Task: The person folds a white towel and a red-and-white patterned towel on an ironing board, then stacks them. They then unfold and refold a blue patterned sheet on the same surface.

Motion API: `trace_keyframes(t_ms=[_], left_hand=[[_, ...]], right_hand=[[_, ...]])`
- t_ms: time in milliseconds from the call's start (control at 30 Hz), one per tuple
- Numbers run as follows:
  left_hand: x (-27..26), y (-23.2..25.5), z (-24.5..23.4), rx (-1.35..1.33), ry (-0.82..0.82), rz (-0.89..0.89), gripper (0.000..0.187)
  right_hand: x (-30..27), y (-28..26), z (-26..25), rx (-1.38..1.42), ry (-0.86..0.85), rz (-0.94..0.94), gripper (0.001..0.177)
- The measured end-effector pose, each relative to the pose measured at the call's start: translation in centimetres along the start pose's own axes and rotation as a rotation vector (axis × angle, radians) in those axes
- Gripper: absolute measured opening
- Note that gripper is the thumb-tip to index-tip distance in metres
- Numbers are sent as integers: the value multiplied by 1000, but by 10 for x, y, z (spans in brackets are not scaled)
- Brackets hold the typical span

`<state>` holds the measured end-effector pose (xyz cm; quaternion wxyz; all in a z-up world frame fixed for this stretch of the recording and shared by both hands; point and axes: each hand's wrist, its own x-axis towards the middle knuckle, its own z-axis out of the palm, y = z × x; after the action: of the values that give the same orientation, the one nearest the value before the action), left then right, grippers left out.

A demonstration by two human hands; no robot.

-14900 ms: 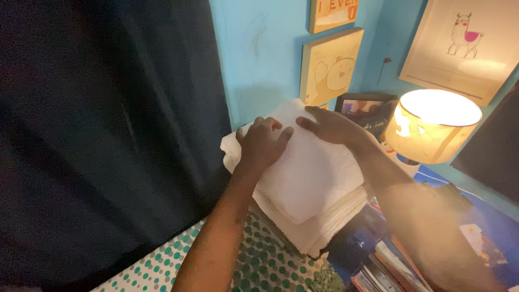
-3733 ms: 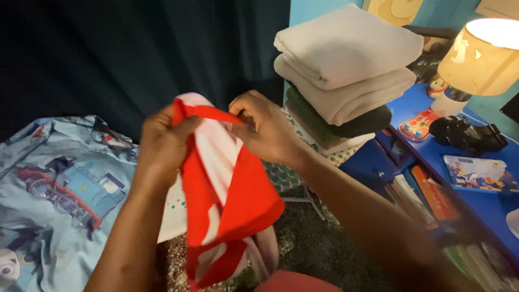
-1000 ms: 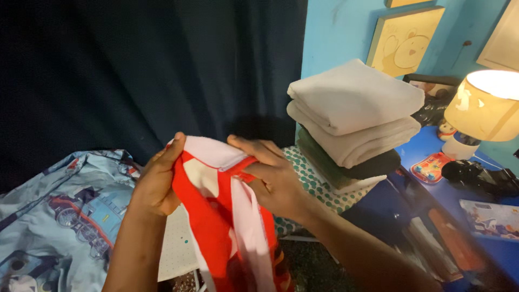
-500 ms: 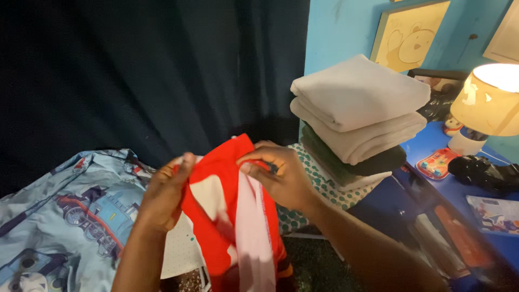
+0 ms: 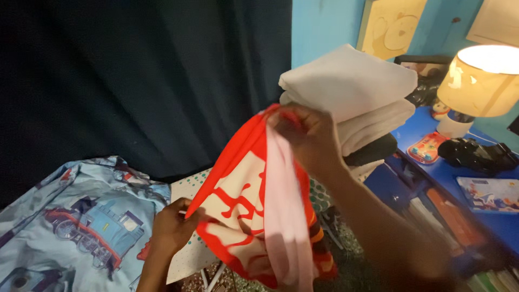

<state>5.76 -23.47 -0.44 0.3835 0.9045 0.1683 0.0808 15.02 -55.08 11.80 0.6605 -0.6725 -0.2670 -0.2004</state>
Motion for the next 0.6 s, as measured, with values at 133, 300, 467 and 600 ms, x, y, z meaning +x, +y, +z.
trace_keyframes(t_ms=[133, 300, 467, 600], left_hand=[[11, -42, -1, 136, 77, 62, 23], [19, -73, -3, -265, -5, -19, 20], [13, -94, -17, -390, -67, 65, 26], [0, -83, -35, -475, 25, 141, 27]], right_hand=[[14, 1, -20, 68, 93, 37, 15], [32, 5, -37, 198, 169, -15, 17], [49, 3, -67, 274, 222, -54, 19], [51, -1, -78, 165, 220, -143, 18]])
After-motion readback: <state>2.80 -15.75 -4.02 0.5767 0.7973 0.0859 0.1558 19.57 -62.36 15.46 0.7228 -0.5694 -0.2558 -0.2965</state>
